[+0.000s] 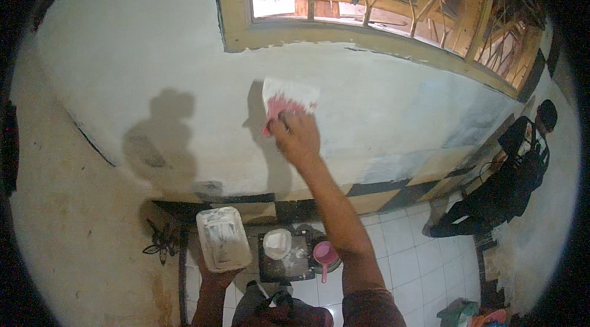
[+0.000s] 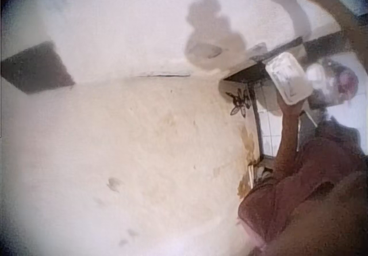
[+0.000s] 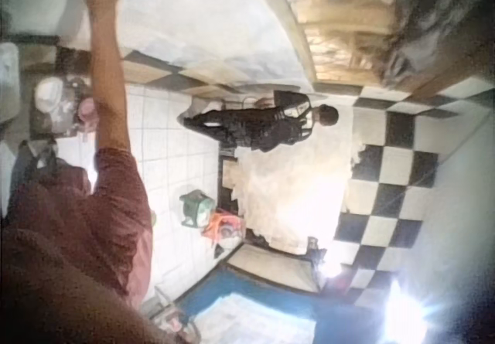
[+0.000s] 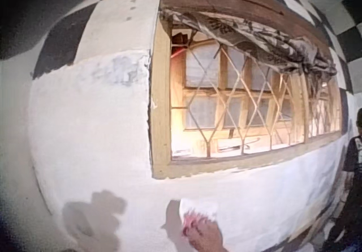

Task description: The person applies plaster to a wall using a putty knife, repeatedly loading the tool from a plastic container and smoothing the mixture over a damaged section of the wall.

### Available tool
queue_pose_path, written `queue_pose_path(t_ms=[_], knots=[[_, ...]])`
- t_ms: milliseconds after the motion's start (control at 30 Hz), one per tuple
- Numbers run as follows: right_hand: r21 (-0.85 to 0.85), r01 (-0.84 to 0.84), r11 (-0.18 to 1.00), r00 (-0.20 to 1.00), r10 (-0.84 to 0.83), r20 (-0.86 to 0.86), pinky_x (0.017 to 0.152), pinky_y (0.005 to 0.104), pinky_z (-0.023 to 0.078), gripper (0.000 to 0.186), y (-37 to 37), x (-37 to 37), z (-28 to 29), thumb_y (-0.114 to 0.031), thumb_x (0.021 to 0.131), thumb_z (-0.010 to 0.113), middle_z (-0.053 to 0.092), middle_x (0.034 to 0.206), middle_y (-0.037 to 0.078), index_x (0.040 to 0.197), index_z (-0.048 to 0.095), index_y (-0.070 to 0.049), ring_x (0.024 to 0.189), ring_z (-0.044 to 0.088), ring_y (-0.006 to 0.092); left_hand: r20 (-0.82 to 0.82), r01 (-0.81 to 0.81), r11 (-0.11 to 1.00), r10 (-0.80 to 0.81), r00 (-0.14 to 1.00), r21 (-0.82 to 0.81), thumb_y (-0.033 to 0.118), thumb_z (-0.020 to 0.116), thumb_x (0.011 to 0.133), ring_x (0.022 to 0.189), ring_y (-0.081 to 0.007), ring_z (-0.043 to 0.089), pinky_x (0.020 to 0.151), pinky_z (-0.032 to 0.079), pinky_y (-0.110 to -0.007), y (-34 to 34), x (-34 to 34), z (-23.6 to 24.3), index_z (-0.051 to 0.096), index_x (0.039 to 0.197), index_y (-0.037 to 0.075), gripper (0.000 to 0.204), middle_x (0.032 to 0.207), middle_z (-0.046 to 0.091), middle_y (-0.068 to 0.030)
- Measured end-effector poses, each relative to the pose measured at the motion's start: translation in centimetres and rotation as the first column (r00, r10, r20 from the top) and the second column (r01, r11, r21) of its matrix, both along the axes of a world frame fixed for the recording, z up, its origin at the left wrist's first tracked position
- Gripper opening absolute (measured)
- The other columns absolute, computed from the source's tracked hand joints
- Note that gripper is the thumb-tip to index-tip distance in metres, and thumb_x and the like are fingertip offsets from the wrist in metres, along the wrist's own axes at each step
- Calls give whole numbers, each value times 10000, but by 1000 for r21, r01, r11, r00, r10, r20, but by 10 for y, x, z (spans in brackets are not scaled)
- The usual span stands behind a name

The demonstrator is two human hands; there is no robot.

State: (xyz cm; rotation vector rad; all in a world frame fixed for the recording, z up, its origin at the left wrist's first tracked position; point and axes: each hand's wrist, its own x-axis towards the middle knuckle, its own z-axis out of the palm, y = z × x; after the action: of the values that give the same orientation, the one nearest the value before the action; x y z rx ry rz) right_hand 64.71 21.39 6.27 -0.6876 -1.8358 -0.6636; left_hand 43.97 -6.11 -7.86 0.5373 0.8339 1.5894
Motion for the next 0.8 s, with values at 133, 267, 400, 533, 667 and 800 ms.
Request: queue_pose_path(t_ms=[133, 267, 400, 533, 667, 800], knots=[[-30, 56, 998, 992, -52, 116, 672, 409, 428, 152, 23, -3, 10, -100, 702, 648, 540, 901, 58, 840, 588, -122, 841, 537, 281, -124, -84, 996, 88, 988, 38, 472, 362, 961, 1104, -387, 602, 830, 521, -630, -6, 0, 6, 477, 1356, 135, 532, 1273, 566, -124], [-134, 142, 981, 915, -78, 396, 895, 514, 449, 463, 51, 10, -132, -219, 804, 624, 545, 1220, 171, 1217, 542, -27, 1085, 546, 348, 384, -33, 995, 67, 921, -95, 475, 362, 959, 1097, -377, 611, 828, 522, -628, -1, -6, -8, 495, 1341, 135, 529, 1256, 580, -119], [-346, 133, 929, 879, 51, 475, 965, 532, 426, 405, 15, 27, -247, -262, 849, 597, 533, 1277, 135, 1198, 554, -62, 1144, 527, 366, 437, -18, 999, 35, 899, -44, 481, 372, 953, 1093, -373, 613, 830, 522, -625, -4, -9, -3, 506, 1335, 138, 531, 1251, 585, -119], [-328, 3, 945, 877, 156, 455, 966, 504, 436, 319, -10, 12, -225, -230, 806, 642, 554, 1252, 118, 1076, 585, -70, 1162, 521, 330, 570, 37, 998, -1, 821, -51, 482, 381, 950, 1091, -373, 613, 835, 525, -615, -4, -18, -13, 501, 1343, 140, 535, 1262, 580, -121], [-183, -24, 983, 949, 79, 304, 920, 496, 443, 338, -6, -24, -116, -241, 799, 643, 564, 1158, 108, 1089, 589, -77, 1072, 531, 322, 568, 71, 997, -47, 822, -21, 489, 383, 947, 1095, -373, 612, 841, 526, -607, -2, -17, -18, 501, 1343, 137, 543, 1261, 581, -122], [-248, 43, 968, 964, 25, 265, 918, 506, 436, 384, 19, -30, -75, -245, 802, 641, 561, 1148, 124, 1133, 575, -63, 1070, 528, 339, 589, 7, 996, 47, 807, -90, 489, 386, 945, 1101, -375, 604, 849, 512, -625, 4, -7, -10, 503, 1339, 140, 539, 1253, 580, -126]])
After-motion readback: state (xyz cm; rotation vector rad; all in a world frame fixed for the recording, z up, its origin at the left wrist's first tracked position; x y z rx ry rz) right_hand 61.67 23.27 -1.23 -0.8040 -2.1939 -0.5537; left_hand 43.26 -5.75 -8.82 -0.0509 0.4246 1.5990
